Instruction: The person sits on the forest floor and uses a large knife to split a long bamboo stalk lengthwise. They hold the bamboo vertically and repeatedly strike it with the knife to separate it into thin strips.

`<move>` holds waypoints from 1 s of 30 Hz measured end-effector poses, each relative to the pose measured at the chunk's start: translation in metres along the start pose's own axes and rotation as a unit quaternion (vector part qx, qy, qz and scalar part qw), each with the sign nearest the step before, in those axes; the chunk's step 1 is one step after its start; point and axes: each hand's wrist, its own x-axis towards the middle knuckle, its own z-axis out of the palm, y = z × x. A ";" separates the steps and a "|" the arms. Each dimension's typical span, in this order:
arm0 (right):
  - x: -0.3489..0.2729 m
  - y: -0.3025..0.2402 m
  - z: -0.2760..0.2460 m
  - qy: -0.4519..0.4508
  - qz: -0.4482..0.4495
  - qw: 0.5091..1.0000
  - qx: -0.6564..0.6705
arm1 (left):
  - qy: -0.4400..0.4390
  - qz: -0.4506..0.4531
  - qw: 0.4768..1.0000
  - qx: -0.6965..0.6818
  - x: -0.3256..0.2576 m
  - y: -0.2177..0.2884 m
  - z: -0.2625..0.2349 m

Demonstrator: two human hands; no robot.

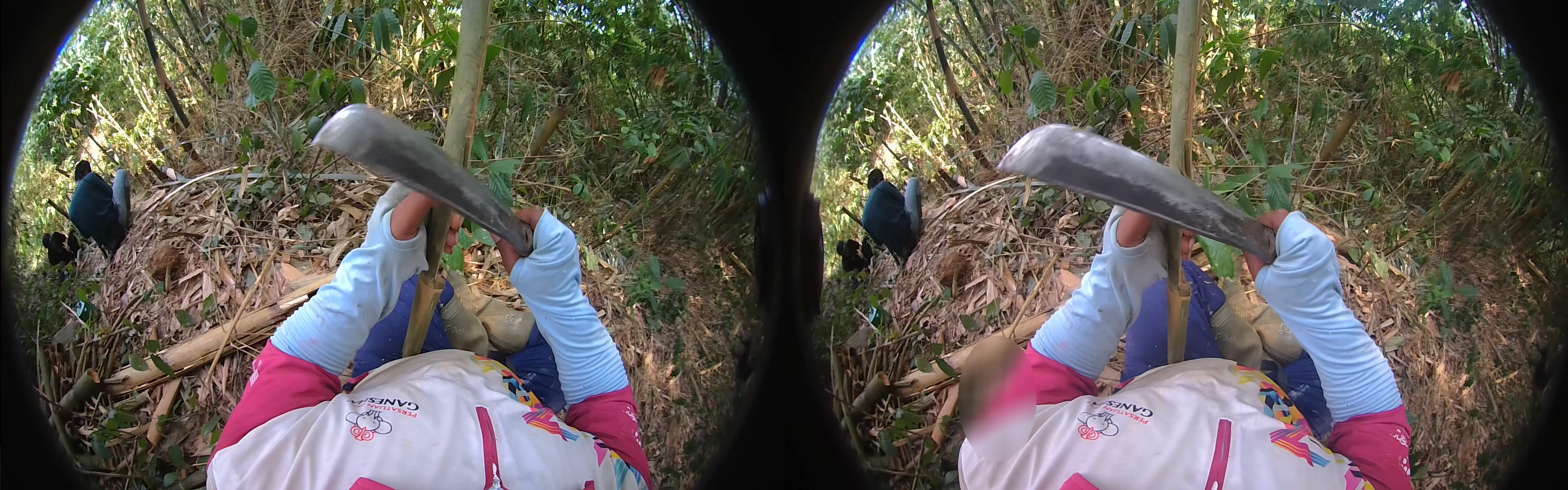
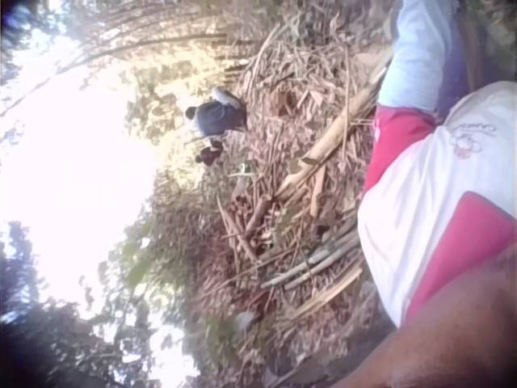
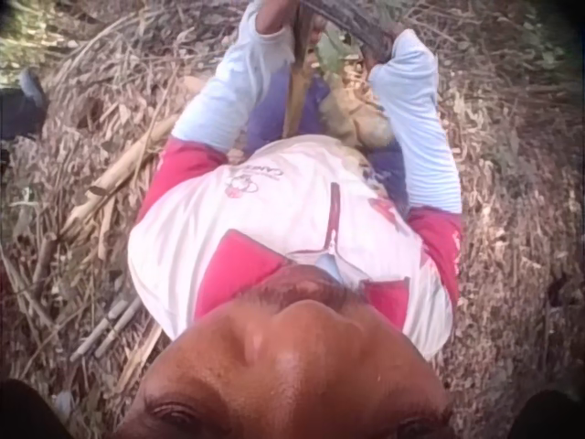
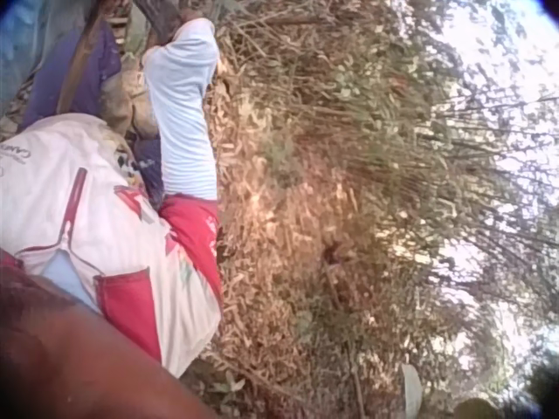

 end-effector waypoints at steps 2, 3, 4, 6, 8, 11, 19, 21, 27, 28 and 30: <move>0.013 0.000 -0.004 -0.023 -0.027 0.998 -0.049 | -0.070 0.050 0.995 -0.043 0.000 -0.006 -0.003; 0.020 -0.001 -0.006 -0.044 -0.047 0.995 -0.075 | -0.072 0.085 0.993 -0.028 0.000 -0.007 0.000; 0.027 -0.005 -0.008 -0.064 -0.066 0.991 -0.102 | -0.073 0.120 0.990 -0.012 -0.001 -0.005 0.003; 0.038 -0.014 -0.010 -0.120 -0.047 0.973 -0.189 | -0.062 0.055 0.993 -0.089 -0.002 -0.001 0.005; 0.044 -0.012 -0.010 -0.142 -0.077 0.964 -0.210 | -0.104 0.100 0.984 -0.108 -0.001 -0.012 -0.001; 0.045 -0.009 -0.009 -0.106 -0.074 0.975 -0.181 | -0.112 0.094 0.987 -0.071 0.002 -0.007 0.003; 0.058 -0.017 -0.012 -0.209 0.012 0.963 -0.171 | -0.111 0.050 0.992 -0.013 -0.007 -0.007 0.019; 0.054 -0.006 -0.005 -0.171 0.001 0.982 -0.086 | -0.102 0.055 0.993 0.039 -0.010 -0.009 0.023; 0.081 -0.001 -0.004 -0.174 -0.074 0.971 -0.145 | -0.094 0.142 0.977 0.126 0.002 -0.034 0.014; 0.090 -0.005 -0.003 -0.191 -0.058 0.965 -0.170 | -0.084 0.137 0.979 0.126 0.006 -0.036 0.010; 0.105 -0.012 0.001 -0.216 -0.048 0.953 -0.209 | -0.062 0.125 0.983 0.122 0.011 -0.035 0.004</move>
